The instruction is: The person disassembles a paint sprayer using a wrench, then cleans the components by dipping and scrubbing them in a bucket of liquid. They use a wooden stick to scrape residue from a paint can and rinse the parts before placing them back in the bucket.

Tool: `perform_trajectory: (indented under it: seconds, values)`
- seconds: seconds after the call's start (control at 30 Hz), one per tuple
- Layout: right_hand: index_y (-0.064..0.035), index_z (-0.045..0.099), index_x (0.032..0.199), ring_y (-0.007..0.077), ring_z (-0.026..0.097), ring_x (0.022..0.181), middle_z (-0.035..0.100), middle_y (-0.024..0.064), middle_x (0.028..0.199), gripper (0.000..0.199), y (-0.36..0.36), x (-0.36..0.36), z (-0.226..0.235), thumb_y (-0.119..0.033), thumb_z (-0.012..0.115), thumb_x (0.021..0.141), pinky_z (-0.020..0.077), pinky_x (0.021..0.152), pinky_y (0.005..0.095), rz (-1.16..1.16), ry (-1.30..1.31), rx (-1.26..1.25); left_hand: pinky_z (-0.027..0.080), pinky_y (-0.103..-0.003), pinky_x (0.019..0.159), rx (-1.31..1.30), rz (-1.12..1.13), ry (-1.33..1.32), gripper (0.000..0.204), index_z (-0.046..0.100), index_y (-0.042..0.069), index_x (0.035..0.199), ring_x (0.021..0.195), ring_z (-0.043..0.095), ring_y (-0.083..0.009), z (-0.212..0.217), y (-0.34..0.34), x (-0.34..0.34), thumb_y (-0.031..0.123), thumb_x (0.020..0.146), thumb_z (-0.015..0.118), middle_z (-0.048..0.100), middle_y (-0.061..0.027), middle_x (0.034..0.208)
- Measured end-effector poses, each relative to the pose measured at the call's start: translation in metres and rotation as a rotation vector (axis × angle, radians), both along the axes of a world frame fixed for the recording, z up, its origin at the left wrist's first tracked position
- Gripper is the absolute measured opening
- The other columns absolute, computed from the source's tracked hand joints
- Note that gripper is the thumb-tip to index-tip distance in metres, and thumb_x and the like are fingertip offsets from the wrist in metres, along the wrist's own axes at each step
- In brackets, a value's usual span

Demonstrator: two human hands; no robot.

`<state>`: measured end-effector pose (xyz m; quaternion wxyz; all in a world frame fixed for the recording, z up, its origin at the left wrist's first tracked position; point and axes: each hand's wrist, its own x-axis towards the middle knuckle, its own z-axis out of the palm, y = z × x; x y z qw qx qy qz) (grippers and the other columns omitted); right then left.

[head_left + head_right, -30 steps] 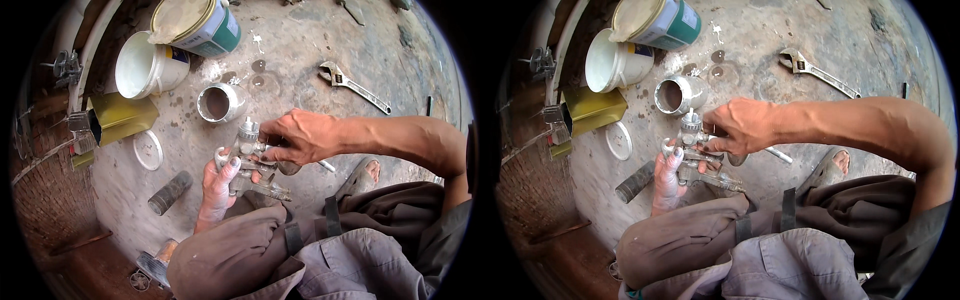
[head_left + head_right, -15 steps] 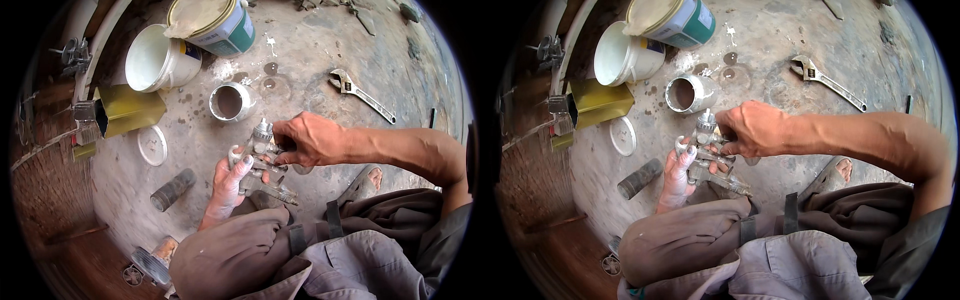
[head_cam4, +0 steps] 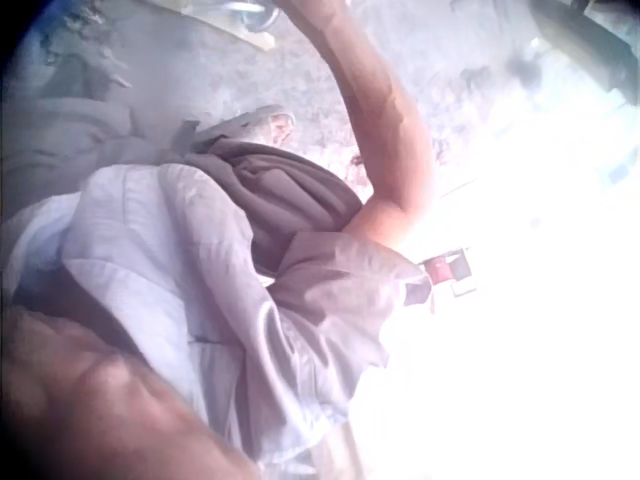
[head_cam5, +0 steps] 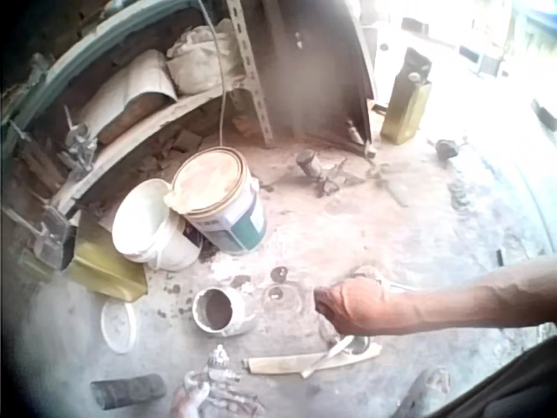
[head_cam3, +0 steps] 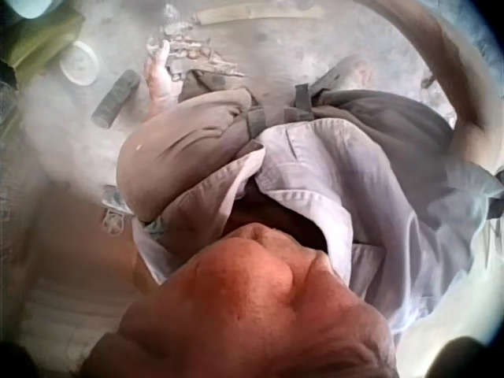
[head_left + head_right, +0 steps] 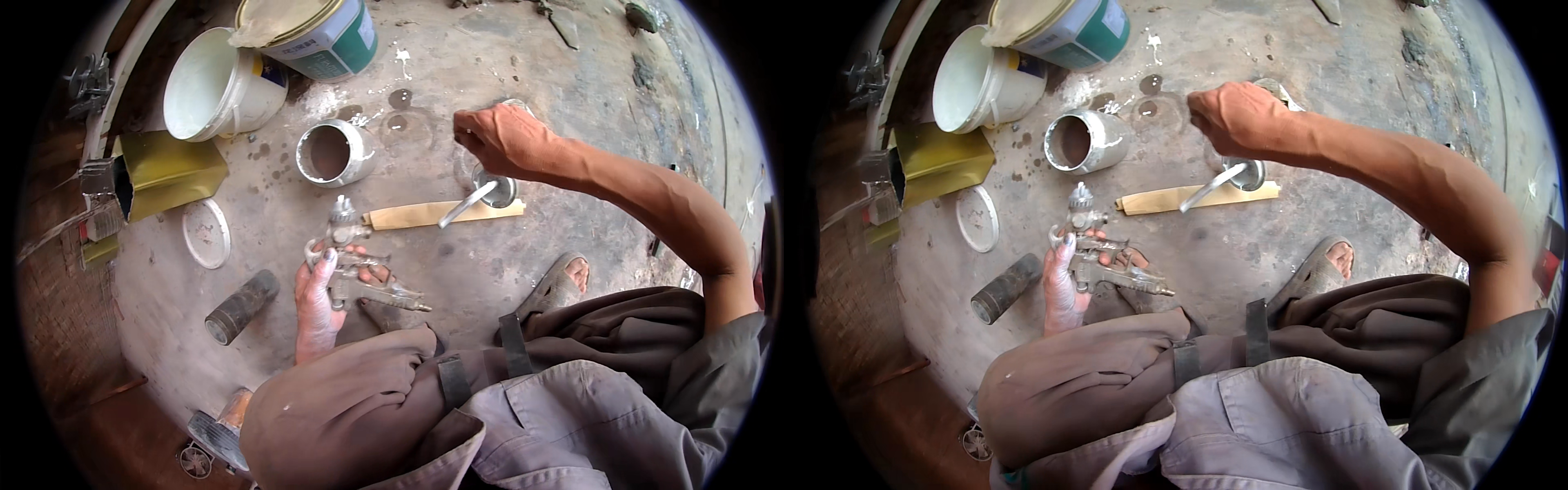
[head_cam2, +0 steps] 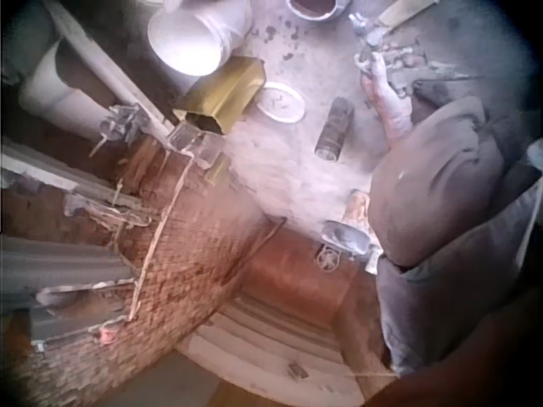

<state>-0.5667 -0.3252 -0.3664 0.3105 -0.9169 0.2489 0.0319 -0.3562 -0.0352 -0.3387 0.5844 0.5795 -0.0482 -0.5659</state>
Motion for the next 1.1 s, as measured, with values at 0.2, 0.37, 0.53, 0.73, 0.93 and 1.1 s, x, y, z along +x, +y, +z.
perform_trajectory:
  seconds: [0.2,0.37,0.53,0.73,0.93,1.1]
  values:
    - [-0.0010,0.053,0.087,0.0400,0.061,0.056,0.060,0.0207,0.063,0.022,0.003,-0.069,-0.058,-0.021,0.055,0.097,0.0455,0.050,0.0502,-0.042,0.166,-0.012,0.056,-0.036,0.079,0.097,0.256,-0.058,0.035,0.059,0.000,0.116,0.089,0.065,-0.0215,-0.043,0.045,0.019,0.032,0.104,0.051,0.067,-0.0164,0.109]
    - [0.0002,0.055,0.094,0.0391,0.064,0.067,0.062,0.0239,0.074,0.021,0.018,-0.089,-0.065,-0.020,0.059,0.093,0.0465,0.052,0.0504,0.164,0.146,-0.056,0.054,-0.041,0.088,0.120,0.387,0.015,0.035,0.056,0.001,0.125,0.103,0.063,-0.0242,-0.087,0.059,0.057,0.028,0.104,0.051,0.065,-0.0128,0.116]
    - [-0.0005,0.057,0.094,0.0411,0.064,0.077,0.064,0.0204,0.082,0.021,0.020,-0.080,-0.055,-0.018,0.065,0.085,0.0495,0.065,0.0496,0.063,0.110,0.162,0.054,-0.040,0.089,0.169,0.335,-0.012,0.034,0.055,0.003,0.128,0.102,0.063,-0.0235,-0.099,0.058,0.069,0.025,0.102,0.055,0.065,-0.0111,0.115]
    - [0.0000,0.056,0.086,0.0431,0.064,0.075,0.063,0.0216,0.076,0.020,0.014,-0.075,-0.043,-0.018,0.065,0.083,0.0508,0.067,0.0493,0.105,0.139,0.089,0.049,-0.039,0.097,0.252,0.415,-0.028,0.036,0.055,0.005,0.132,0.108,0.062,-0.0237,-0.117,0.052,0.061,0.019,0.099,0.060,0.064,-0.0097,0.118]
    - [0.0043,0.061,0.081,0.0289,0.064,0.063,0.064,0.0186,0.073,0.028,-0.008,-0.053,-0.016,-0.023,0.066,0.078,0.0506,0.058,0.0410,-0.198,0.204,0.274,0.040,-0.039,0.106,0.573,0.183,-1.083,0.057,0.045,0.001,0.141,0.118,0.056,-0.0262,-0.091,0.062,0.041,0.019,0.092,0.069,0.058,-0.0144,0.130]
    - [0.0056,0.063,0.094,0.0210,0.062,0.070,0.064,0.0148,0.080,0.035,-0.003,-0.020,0.029,-0.028,0.062,0.087,0.0533,0.059,0.0355,-0.456,0.106,0.720,0.045,-0.038,0.100,0.039,-0.084,-1.028,0.064,0.049,0.004,0.140,0.114,0.057,-0.0246,-0.029,0.008,0.003,0.018,0.084,0.079,0.059,-0.0136,0.128]
